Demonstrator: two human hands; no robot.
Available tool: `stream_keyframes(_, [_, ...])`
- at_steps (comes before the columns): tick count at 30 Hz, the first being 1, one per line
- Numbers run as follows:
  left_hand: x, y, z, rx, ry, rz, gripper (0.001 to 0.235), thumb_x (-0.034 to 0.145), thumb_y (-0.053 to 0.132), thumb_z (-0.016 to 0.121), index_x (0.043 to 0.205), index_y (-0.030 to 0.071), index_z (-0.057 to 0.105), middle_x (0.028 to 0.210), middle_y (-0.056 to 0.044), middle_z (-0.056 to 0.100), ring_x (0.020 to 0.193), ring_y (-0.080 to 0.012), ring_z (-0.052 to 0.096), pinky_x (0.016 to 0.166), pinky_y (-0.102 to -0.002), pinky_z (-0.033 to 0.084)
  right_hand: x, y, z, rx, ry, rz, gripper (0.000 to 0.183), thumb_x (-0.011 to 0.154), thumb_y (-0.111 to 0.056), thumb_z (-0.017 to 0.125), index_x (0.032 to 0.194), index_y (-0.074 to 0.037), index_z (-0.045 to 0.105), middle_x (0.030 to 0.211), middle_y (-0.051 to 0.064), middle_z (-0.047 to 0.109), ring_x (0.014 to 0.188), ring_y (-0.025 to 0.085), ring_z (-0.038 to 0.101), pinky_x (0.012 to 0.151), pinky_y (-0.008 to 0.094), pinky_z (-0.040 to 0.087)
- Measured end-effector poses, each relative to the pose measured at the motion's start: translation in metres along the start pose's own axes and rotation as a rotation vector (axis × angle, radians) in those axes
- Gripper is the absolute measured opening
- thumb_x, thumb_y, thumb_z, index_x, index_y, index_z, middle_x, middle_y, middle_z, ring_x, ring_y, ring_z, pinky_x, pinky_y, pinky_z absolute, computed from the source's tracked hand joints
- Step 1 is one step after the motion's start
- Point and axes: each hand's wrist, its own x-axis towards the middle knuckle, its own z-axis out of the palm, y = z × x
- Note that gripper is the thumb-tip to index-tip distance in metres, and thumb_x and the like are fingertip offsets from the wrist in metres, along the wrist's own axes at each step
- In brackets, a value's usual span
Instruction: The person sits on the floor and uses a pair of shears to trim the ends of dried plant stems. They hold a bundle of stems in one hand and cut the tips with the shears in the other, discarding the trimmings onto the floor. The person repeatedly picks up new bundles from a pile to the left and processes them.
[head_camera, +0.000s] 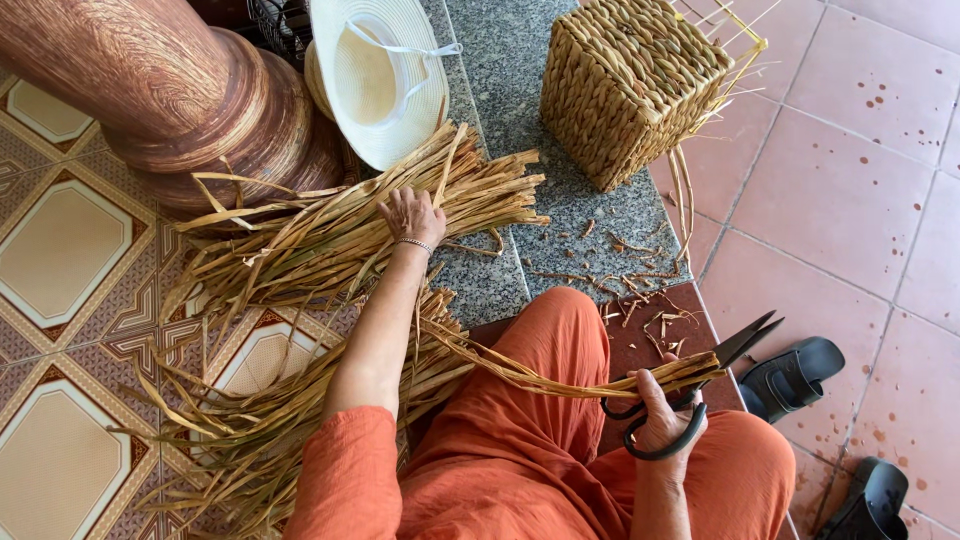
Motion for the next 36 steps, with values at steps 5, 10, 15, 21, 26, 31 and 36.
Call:
stream_keyframes(5, [0.003,-0.002,-0.001,-0.075,0.118,0.037,0.025,0.091,0.031,0.067,0.105,0.011,0.064,0.111,-0.013,0.061,0.114,-0.0285,0.052,0.097,-0.052,0.042,0.0,-0.001,0.002,-0.031,0.0,0.0,0.048,0.092,-0.001,0.073,0.136,0.007,0.056,0.103,0.014,0.071,0.089,0.024,0.073,0.08,0.034,0.06])
stream_keyframes(10, [-0.022,0.027,-0.018,-0.551,0.155,0.288,0.008,0.104,0.013,0.059,0.107,0.005,0.058,0.076,-0.008,0.061,0.066,-0.0232,0.061,0.059,-0.041,0.053,0.001,-0.005,0.006,-0.015,-0.017,0.007,0.048,0.091,-0.001,0.073,0.135,0.007,0.056,0.102,0.014,0.071,0.089,0.024,0.074,0.079,0.034,0.062])
stream_keyframes(15, [-0.123,0.092,-0.06,-0.984,-0.123,0.693,0.016,0.098,0.0,0.06,0.113,0.004,0.064,0.077,-0.007,0.072,0.061,-0.0146,0.07,0.051,-0.029,0.058,0.005,-0.005,0.008,0.049,-0.023,0.05,0.048,0.09,-0.002,0.072,0.134,0.005,0.054,0.096,0.014,0.072,0.081,0.022,0.072,0.069,0.03,0.059])
stream_keyframes(21, [-0.226,0.14,-0.104,-1.147,-0.466,0.822,0.032,0.089,-0.007,0.058,0.119,0.002,0.067,0.102,-0.012,0.076,0.081,-0.0175,0.076,0.07,-0.03,0.062,0.008,0.004,-0.001,0.21,-0.049,0.066,0.043,0.091,-0.003,0.075,0.128,0.004,0.056,0.091,0.013,0.072,0.065,0.018,0.064,0.057,0.028,0.052])
stream_keyframes(26, [-0.25,0.14,-0.088,-1.102,-0.397,0.908,0.039,0.087,-0.01,0.052,0.12,0.003,0.068,0.111,-0.014,0.076,0.1,-0.0248,0.077,0.086,-0.034,0.062,0.007,0.011,-0.012,0.186,-0.07,-0.049,0.027,0.099,-0.003,0.077,0.118,0.011,0.063,0.097,0.013,0.072,0.079,0.018,0.067,0.072,0.031,0.056])
stream_keyframes(31, [-0.252,0.127,-0.092,-1.041,-0.432,0.932,0.048,0.087,-0.011,0.049,0.128,0.005,0.067,0.118,-0.016,0.075,0.108,-0.0269,0.076,0.093,-0.033,0.06,0.005,-0.001,0.0,0.349,-0.03,0.045,0.043,0.087,-0.005,0.075,0.128,-0.002,0.06,0.097,0.004,0.07,0.079,0.014,0.069,0.072,0.028,0.058])
stream_keyframes(36, [-0.241,0.122,-0.113,-0.967,-0.659,1.036,0.05,0.088,0.004,0.066,0.136,0.003,0.056,0.125,-0.018,0.069,0.117,-0.0292,0.067,0.1,-0.039,0.053,0.004,-0.004,-0.002,0.234,-0.035,0.026,0.037,0.093,0.0,0.073,0.126,0.006,0.058,0.095,0.012,0.071,0.076,0.019,0.067,0.067,0.03,0.053])
